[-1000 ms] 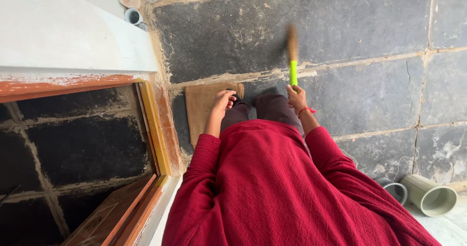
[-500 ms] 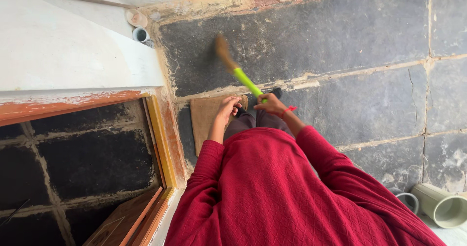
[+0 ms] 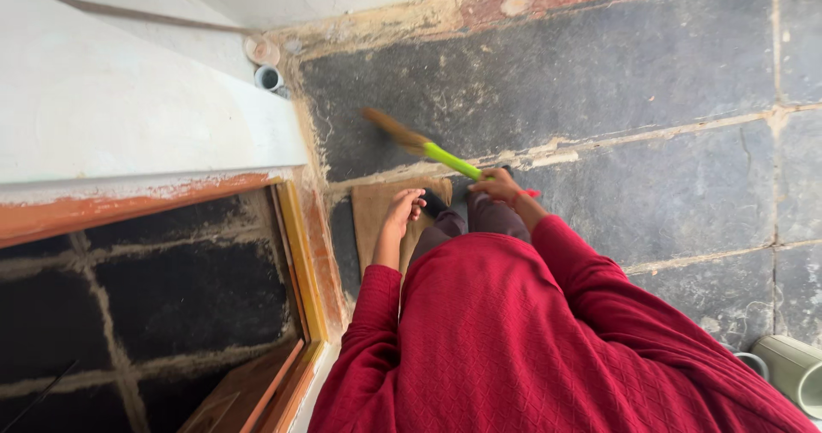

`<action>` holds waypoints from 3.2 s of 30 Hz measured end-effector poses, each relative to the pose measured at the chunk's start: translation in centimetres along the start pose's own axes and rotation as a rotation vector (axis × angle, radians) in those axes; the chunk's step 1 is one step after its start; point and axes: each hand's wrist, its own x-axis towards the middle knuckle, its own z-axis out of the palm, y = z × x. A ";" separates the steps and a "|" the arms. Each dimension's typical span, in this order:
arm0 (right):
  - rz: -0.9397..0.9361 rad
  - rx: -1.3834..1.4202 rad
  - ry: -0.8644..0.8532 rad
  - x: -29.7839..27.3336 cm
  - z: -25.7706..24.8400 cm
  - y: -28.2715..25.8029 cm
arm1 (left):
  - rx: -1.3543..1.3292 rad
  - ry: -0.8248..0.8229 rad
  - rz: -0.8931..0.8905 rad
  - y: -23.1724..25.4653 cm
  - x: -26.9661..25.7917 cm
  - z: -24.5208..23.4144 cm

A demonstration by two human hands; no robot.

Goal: The person sweeps a stone floor using a broom with a green handle, clearing dust from corners and edges.

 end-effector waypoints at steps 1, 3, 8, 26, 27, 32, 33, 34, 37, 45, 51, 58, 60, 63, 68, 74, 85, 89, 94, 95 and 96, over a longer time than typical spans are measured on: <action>0.013 0.012 0.056 -1.0 -0.9 0.3 | -0.010 -0.007 -0.002 0.1 -0.1 -0.2; 0.143 0.126 0.138 -2.8 -3.0 0.6 | -0.017 -0.002 -0.004 0.6 0.2 -0.1; 0.141 0.088 0.351 -6.2 -6.9 0.5 | -0.017 -0.002 0.000 1.7 1.2 0.7; -0.212 -0.163 0.131 0.2 2.2 -2.0 | -0.018 0.090 -0.015 2.9 1.3 0.5; -0.197 -0.144 0.095 0.5 2.8 -2.1 | -0.021 0.096 -0.016 2.8 1.2 0.6; -0.090 -0.112 -0.001 2.0 3.2 -3.0 | -0.043 0.111 0.002 2.8 1.1 1.5; -0.068 -0.097 -0.003 2.3 3.0 -3.1 | -0.044 0.117 0.003 2.7 1.0 1.5; -0.046 -0.083 -0.001 2.4 2.7 -3.1 | -0.045 0.118 0.006 2.8 1.0 1.7; -0.168 -0.030 0.070 2.3 1.2 -3.2 | -0.039 0.125 0.000 3.1 1.0 2.3; 0.154 0.372 0.421 -1.6 -6.8 -0.7 | 0.028 0.078 -0.019 3.7 2.5 5.1; 0.105 0.476 0.551 -4.3 -12.0 0.2 | 0.109 0.047 -0.014 4.4 3.8 7.8; 0.032 0.449 0.477 -4.4 -10.6 0.7 | 0.152 0.036 -0.016 4.7 4.1 8.9; 0.026 0.424 0.390 -3.8 -8.7 0.5 | 0.153 0.034 -0.016 4.6 4.1 9.0; -0.032 0.340 0.253 -2.9 -5.7 0.4 | 0.146 0.038 -0.015 4.2 4.2 9.1; -0.072 0.304 0.074 -0.6 -2.5 -0.4 | 0.125 0.067 -0.011 3.1 3.6 8.4; -0.039 0.366 -0.003 1.1 -1.7 -1.2 | 0.144 0.099 -0.063 1.9 2.0 7.6; 0.116 0.565 0.349 0.5 -13.5 4.8 | 0.141 0.198 -0.002 1.3 5.6 9.8; 0.120 0.585 0.451 -0.8 -18.2 7.0 | 0.210 0.165 0.000 2.1 8.1 13.5; -0.191 0.353 0.351 -0.2 -21.2 9.3 | 0.320 0.030 0.065 3.6 12.3 18.9; -0.269 0.281 0.314 -0.1 -21.2 9.5 | 0.343 0.008 0.052 4.0 12.9 20.1; -0.229 0.288 0.273 -0.1 -21.2 9.7 | 0.362 -0.018 0.046 4.3 13.4 21.6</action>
